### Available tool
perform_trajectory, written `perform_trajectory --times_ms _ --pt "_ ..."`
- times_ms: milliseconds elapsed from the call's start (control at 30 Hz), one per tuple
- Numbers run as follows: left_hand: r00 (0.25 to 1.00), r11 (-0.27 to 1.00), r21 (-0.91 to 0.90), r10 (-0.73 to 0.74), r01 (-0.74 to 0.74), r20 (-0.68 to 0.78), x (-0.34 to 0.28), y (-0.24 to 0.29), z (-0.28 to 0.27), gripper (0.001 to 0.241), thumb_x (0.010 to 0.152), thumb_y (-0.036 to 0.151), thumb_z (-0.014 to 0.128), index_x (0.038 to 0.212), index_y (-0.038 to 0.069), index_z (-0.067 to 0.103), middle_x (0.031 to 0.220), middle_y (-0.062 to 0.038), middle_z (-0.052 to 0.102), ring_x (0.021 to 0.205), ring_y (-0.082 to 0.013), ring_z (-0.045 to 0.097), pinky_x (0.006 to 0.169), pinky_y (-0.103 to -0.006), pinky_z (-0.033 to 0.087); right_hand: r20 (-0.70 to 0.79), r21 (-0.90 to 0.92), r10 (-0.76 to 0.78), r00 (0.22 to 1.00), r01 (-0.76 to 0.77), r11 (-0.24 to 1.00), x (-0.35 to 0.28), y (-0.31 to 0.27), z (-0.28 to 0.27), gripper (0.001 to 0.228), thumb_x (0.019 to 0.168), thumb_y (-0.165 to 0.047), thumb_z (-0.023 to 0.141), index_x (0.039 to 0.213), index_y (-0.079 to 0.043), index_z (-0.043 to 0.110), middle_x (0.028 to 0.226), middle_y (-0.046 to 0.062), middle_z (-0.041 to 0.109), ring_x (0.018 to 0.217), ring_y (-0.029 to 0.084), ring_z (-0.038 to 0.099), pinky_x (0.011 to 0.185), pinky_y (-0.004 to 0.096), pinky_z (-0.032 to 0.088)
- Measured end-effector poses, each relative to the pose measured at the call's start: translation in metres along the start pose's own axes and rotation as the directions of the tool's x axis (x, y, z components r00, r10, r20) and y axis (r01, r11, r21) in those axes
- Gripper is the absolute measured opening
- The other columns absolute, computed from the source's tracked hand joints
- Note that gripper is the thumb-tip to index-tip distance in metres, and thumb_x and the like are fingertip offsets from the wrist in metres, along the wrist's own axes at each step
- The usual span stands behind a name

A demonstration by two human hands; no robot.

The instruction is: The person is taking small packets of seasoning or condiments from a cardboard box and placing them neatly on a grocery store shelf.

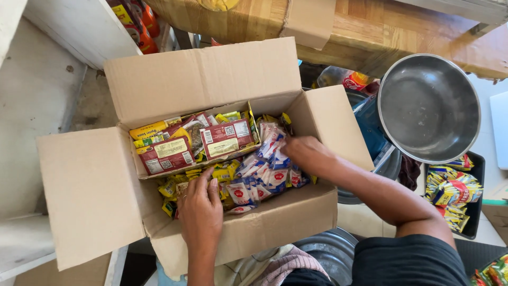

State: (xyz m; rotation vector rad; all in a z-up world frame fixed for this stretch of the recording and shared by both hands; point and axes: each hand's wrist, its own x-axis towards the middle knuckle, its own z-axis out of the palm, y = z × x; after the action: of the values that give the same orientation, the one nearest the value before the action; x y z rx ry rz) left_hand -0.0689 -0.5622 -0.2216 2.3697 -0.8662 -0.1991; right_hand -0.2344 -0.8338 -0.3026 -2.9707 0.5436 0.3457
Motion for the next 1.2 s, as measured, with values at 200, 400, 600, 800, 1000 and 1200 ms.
perform_trajectory --times_ms 200,400,600,800,1000,1200 --pt "0.996 0.999 -0.01 -0.052 0.053 0.067 0.002 0.003 -0.001 0.03 0.102 0.028 0.056 0.125 0.015 0.07 0.114 -0.009 0.072 0.1 -0.0327 0.068 0.093 -0.0479 0.047 0.0 -0.332 -0.446 0.895 0.42 0.844 -0.007 0.013 0.045 0.009 0.084 -0.012 0.064 0.083 -0.013 0.073 0.085 0.006 0.072 0.081 0.024 0.07 0.064 0.039 0.054" --pt "0.999 0.997 0.07 0.03 -0.031 0.02 -0.002 -0.004 -0.001 0.031 0.1 0.029 0.057 0.125 0.015 0.069 0.114 -0.009 0.073 0.104 -0.0317 0.067 0.095 -0.0479 0.047 0.138 -0.368 -0.464 0.875 0.48 0.796 0.003 -0.01 -0.008 0.007 0.079 -0.019 0.069 0.076 -0.014 0.074 0.089 0.009 0.071 0.089 0.027 0.068 0.073 0.04 0.054" --pt "0.99 0.997 -0.021 0.081 -0.079 0.117 0.0 0.006 -0.013 0.041 0.097 0.042 0.057 0.128 0.018 0.069 0.118 -0.011 0.071 0.105 -0.0347 0.066 0.094 -0.051 0.044 0.233 0.106 -0.414 0.88 0.4 0.91 -0.005 -0.052 -0.12 0.026 0.078 -0.029 0.074 0.095 -0.01 0.072 0.094 0.012 0.07 0.094 0.032 0.068 0.08 0.046 0.053" --pt "0.972 0.975 -0.173 0.167 -0.139 0.162 0.0 -0.004 -0.023 0.052 0.101 0.053 0.052 0.138 0.017 0.059 0.124 -0.014 0.071 0.113 -0.0359 0.066 0.098 -0.0476 0.047 0.08 0.541 -0.447 0.891 0.338 0.77 0.001 -0.09 -0.138 0.024 0.094 -0.021 0.064 0.115 -0.01 0.064 0.087 0.017 0.072 0.085 0.035 0.072 0.075 0.047 0.054" --pt "0.969 0.796 -0.574 -0.06 0.192 0.241 -0.003 -0.019 -0.014 0.056 0.106 0.043 0.041 0.157 0.017 0.043 0.13 -0.012 0.067 0.117 -0.0255 0.066 0.098 -0.0381 0.047 -0.189 0.723 -0.454 0.871 0.436 0.535 0.009 -0.104 -0.081 0.026 0.095 -0.013 0.069 0.117 -0.003 0.059 0.103 0.014 0.073 0.096 0.028 0.073 0.078 0.041 0.058" --pt "0.998 0.629 -0.777 0.029 0.031 0.063 -0.01 -0.038 0.001 0.038 0.103 0.016 0.068 0.14 0.006 0.061 0.124 -0.006 0.07 0.11 -0.0133 0.063 0.097 -0.0301 0.051 -0.051 0.914 -0.232 0.971 0.139 0.382 0.019 -0.115 -0.057 0.047 0.08 -0.012 0.083 0.12 -0.005 0.058 0.094 0.008 0.068 0.086 0.012 0.064 0.073 0.032 0.055"
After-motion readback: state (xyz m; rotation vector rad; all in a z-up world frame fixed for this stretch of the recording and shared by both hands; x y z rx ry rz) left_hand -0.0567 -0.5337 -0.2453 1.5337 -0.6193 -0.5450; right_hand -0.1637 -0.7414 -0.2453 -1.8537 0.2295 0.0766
